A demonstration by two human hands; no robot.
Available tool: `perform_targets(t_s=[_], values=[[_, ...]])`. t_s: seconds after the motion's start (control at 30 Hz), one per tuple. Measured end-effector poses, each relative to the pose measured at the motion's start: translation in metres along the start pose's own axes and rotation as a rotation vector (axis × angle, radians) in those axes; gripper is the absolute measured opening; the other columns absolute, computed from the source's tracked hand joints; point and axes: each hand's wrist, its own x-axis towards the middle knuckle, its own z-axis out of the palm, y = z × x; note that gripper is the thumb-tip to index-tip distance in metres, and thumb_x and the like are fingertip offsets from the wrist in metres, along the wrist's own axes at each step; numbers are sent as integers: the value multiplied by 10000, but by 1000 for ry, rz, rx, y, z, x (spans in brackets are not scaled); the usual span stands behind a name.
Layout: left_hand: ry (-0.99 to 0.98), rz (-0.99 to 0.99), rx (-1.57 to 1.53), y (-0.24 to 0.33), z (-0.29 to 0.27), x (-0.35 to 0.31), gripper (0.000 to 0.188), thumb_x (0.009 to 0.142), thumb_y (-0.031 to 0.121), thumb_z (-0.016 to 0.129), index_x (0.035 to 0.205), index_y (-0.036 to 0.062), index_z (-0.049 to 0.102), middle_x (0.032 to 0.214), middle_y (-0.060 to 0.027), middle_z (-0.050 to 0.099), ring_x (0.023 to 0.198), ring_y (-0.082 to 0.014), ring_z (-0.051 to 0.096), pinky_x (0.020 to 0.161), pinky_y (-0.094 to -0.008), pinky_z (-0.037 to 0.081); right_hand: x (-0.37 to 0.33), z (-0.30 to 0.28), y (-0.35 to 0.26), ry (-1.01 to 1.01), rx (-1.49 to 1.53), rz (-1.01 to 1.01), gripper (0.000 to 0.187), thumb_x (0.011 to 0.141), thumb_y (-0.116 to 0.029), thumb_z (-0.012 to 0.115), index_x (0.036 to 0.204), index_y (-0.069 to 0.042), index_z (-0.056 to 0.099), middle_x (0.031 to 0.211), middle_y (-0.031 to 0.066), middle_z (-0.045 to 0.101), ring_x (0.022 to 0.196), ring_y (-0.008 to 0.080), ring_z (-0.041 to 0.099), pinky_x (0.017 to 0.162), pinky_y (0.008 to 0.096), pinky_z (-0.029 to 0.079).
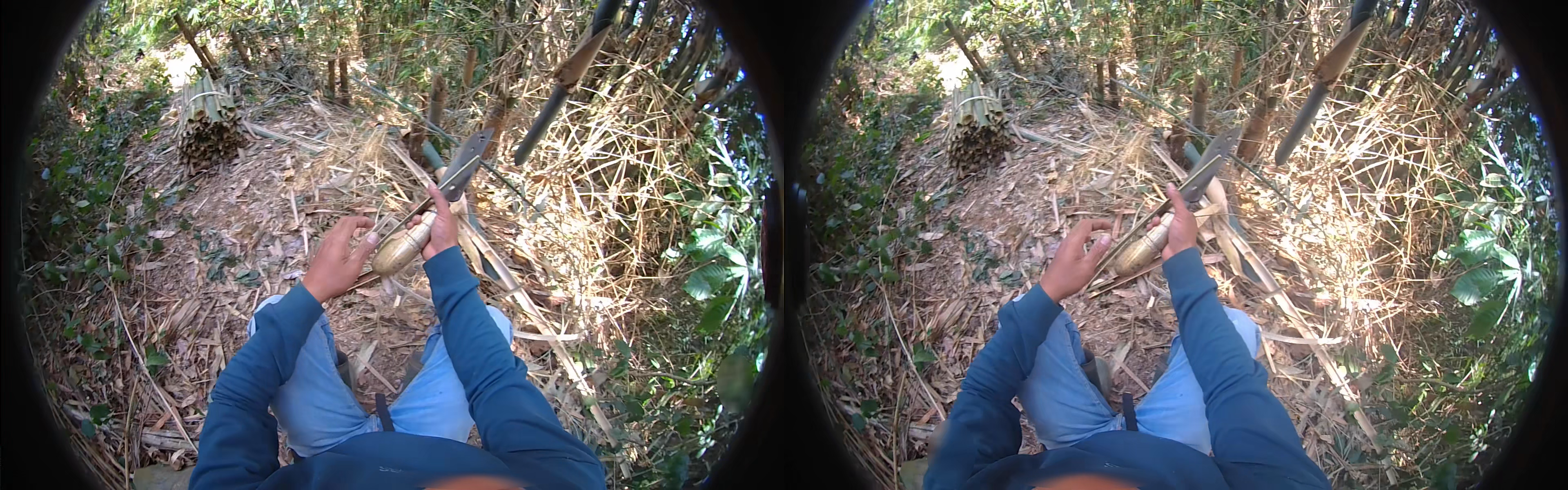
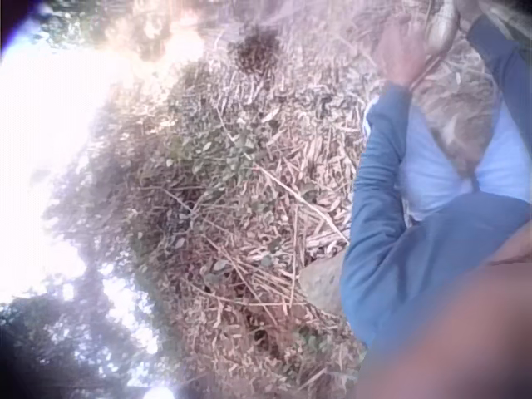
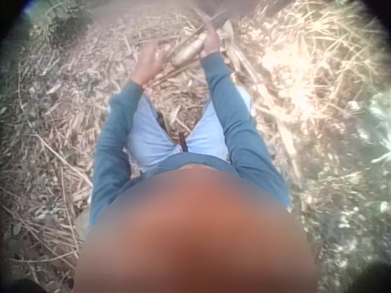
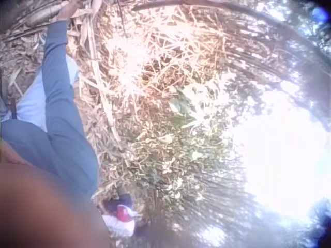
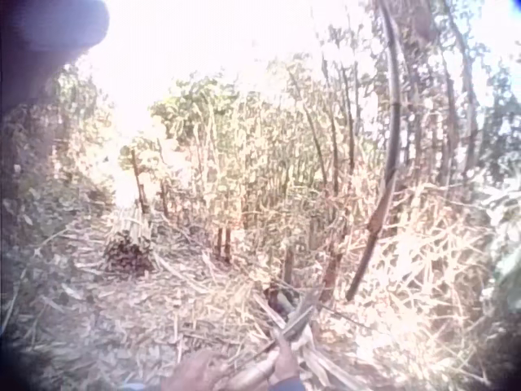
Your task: The person sits on the ground and uses a machete to split and trim bamboo strips. After processing several pieces, the person stands and lifts a bundle of bamboo.
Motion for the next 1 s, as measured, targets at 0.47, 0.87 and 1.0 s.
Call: perform_targets(t_s=[0.47,0.87,1.0], values=[[-495,-281,-711,-28,114,53,248,1009,273,493,1001,36,566,803,6,535,741,-67,550,667,-228,455,-28,-48,-91,-41,-141,-217,377,833,-393,728,977,-74,586,705,40,617,477,78,517,436,230,448],[-214,-401,-516,72,102,112,299,1035,291,385,931,58,541,667,-13,572,405,-36,397,356,-194,298,-43,-88,-128,168,-99,-405,313,817,-273,754,889,-4,612,583,32,562,397,81,492,367,232,419],[-217,-344,-553,30,109,123,231,1016,227,437,946,41,555,636,3,506,466,-71,416,417,-234,355,-32,-100,-107,245,-720,-647,329,806,-253,734,892,51,640,642,86,624,551,188,606,537,343,487]])
